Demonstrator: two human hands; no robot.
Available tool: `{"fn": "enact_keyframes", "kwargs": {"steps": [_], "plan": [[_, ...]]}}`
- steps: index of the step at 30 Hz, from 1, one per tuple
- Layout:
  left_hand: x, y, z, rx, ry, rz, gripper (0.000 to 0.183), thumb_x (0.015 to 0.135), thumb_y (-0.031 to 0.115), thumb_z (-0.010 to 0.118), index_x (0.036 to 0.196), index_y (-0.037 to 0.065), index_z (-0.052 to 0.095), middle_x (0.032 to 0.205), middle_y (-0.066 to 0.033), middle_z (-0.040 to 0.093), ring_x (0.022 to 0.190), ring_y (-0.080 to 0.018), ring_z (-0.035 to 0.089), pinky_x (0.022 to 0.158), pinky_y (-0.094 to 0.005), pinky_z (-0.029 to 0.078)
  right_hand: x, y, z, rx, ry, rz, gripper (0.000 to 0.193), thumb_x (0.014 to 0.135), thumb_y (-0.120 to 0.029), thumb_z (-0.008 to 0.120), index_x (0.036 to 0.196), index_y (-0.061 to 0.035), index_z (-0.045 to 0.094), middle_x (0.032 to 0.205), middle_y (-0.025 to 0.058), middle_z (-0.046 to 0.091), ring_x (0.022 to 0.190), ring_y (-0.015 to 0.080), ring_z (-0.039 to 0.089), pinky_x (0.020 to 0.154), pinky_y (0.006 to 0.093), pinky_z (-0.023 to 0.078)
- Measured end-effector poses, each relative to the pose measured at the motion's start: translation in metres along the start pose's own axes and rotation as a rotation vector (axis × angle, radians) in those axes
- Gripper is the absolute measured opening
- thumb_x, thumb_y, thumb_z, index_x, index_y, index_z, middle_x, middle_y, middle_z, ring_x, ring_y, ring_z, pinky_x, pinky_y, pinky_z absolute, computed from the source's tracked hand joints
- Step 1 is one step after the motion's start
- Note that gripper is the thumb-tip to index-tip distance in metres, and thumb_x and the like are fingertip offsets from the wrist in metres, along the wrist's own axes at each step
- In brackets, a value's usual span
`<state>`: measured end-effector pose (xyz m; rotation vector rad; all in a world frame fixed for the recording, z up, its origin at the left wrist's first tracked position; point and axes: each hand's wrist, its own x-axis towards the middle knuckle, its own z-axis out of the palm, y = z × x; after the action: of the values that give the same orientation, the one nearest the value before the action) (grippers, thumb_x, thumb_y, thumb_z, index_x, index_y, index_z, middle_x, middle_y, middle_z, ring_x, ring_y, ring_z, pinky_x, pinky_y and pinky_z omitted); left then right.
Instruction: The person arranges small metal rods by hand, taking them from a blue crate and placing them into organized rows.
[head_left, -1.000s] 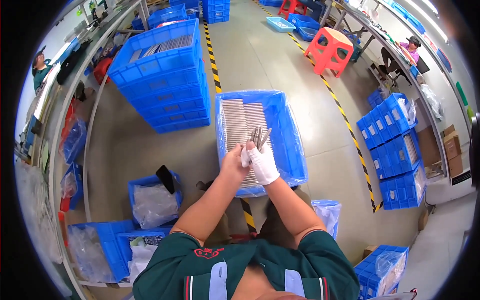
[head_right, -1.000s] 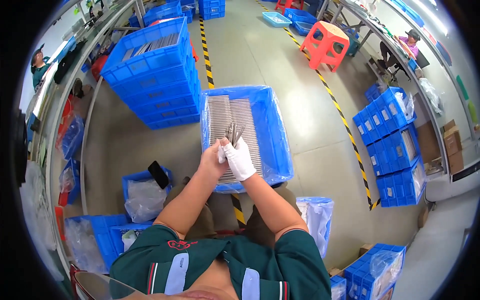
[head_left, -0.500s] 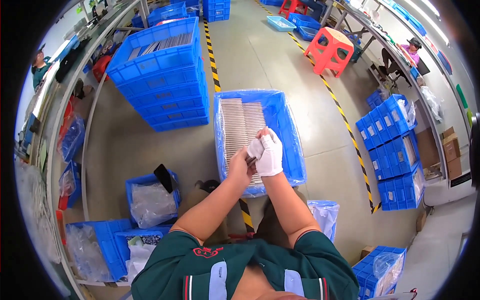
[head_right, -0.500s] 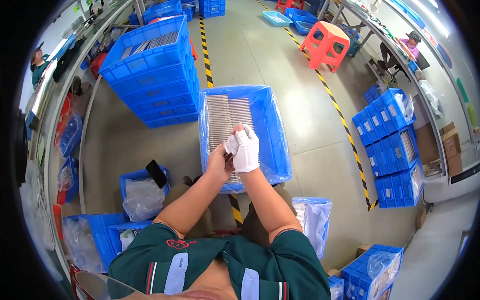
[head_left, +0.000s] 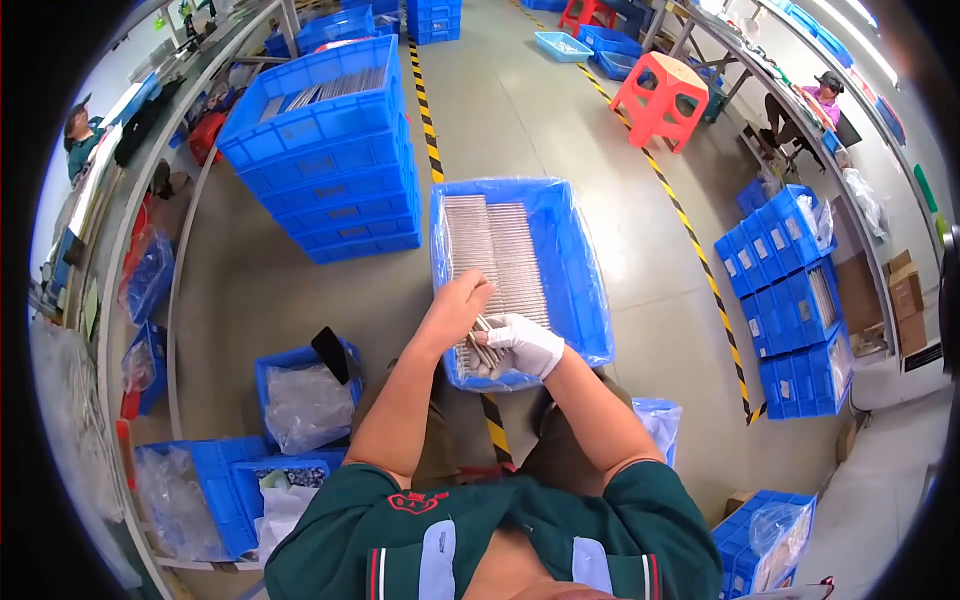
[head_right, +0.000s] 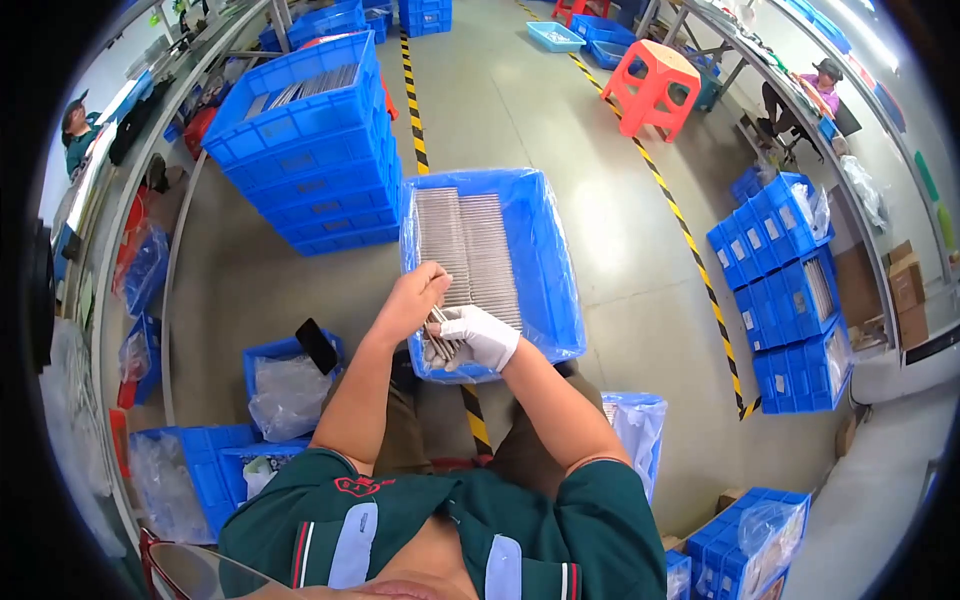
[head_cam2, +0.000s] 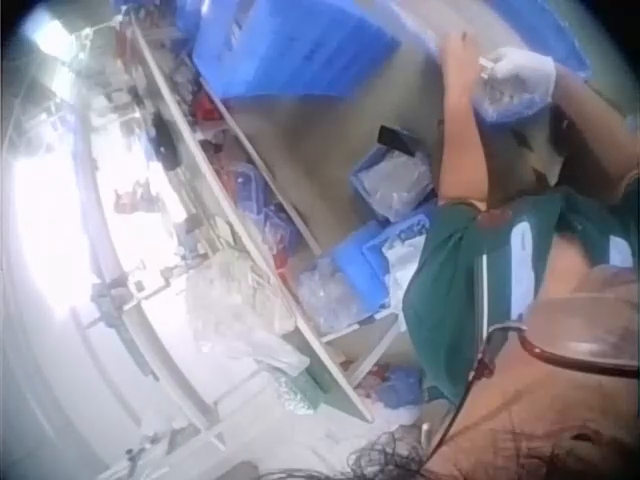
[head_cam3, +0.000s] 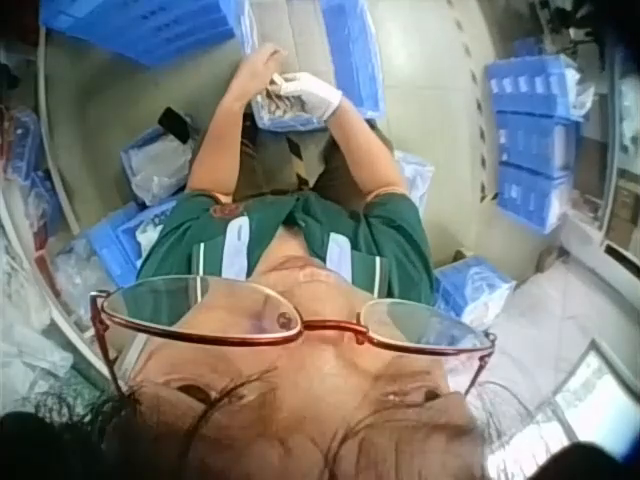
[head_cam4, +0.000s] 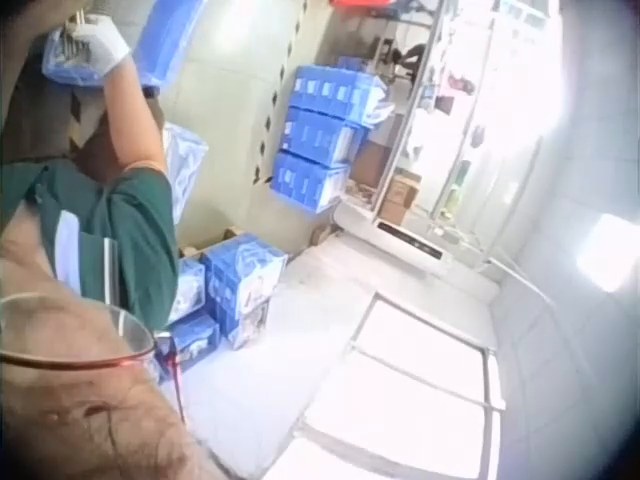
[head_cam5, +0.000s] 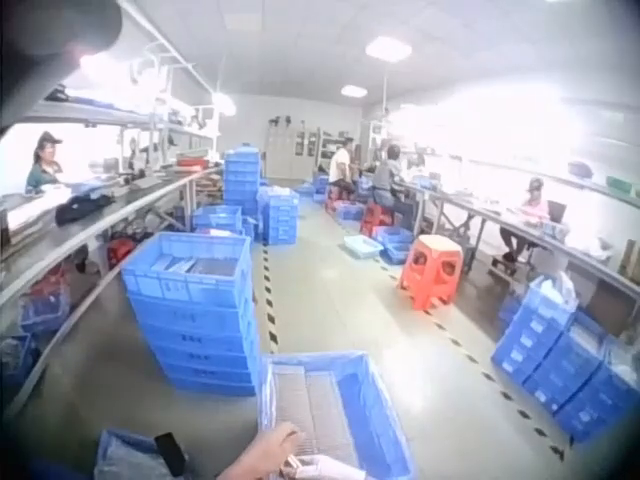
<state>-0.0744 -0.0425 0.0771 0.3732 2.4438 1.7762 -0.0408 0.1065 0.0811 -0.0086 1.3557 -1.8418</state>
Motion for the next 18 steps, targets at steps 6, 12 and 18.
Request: {"fn": "enact_keyframes", "kwargs": {"steps": [6, 12, 18], "plan": [[0.007, 0.007, -0.002, -0.025, -0.016, -0.088, 0.019, 0.089, 0.018, 0.049, 0.084, 0.0, 0.051, 0.064, -0.003, 0.05, 0.062, -0.0106, 0.047, 0.057, -0.0271, 0.04, 0.02, 0.025, 0.004, 0.54, -0.198, -0.035, 0.01, 0.084, -0.013, 0.056, 0.09, -0.0052, 0.053, 0.07, 0.0056, 0.056, 0.053, 0.0112, 0.05, 0.04, 0.0219, 0.033], [0.014, 0.003, -0.021, -0.228, 0.431, -0.025, 0.019, 0.091, 0.018, 0.046, 0.084, 0.001, 0.048, 0.063, -0.0069, 0.053, 0.054, -0.011, 0.047, 0.049, -0.0272, 0.038, 0.003, -0.004, 0.006, 0.332, 0.096, -0.139, 0.022, 0.086, -0.022, 0.057, 0.09, -0.001, 0.051, 0.062, 0.0038, 0.049, 0.047, 0.0067, 0.04, 0.038, 0.0188, 0.026], [-0.003, 0.005, -0.012, -0.703, 0.133, -0.146, 0.02, 0.094, 0.023, 0.041, 0.085, 0.006, 0.047, 0.064, -0.0033, 0.052, 0.046, -0.0051, 0.037, 0.042, -0.0176, 0.029, -0.009, -0.016, -0.004, 0.292, 0.14, -0.238, 0.022, 0.087, -0.021, 0.056, 0.089, 0.0005, 0.055, 0.062, 0.0043, 0.051, 0.044, 0.0062, 0.038, 0.039, 0.0176, 0.027]]}}
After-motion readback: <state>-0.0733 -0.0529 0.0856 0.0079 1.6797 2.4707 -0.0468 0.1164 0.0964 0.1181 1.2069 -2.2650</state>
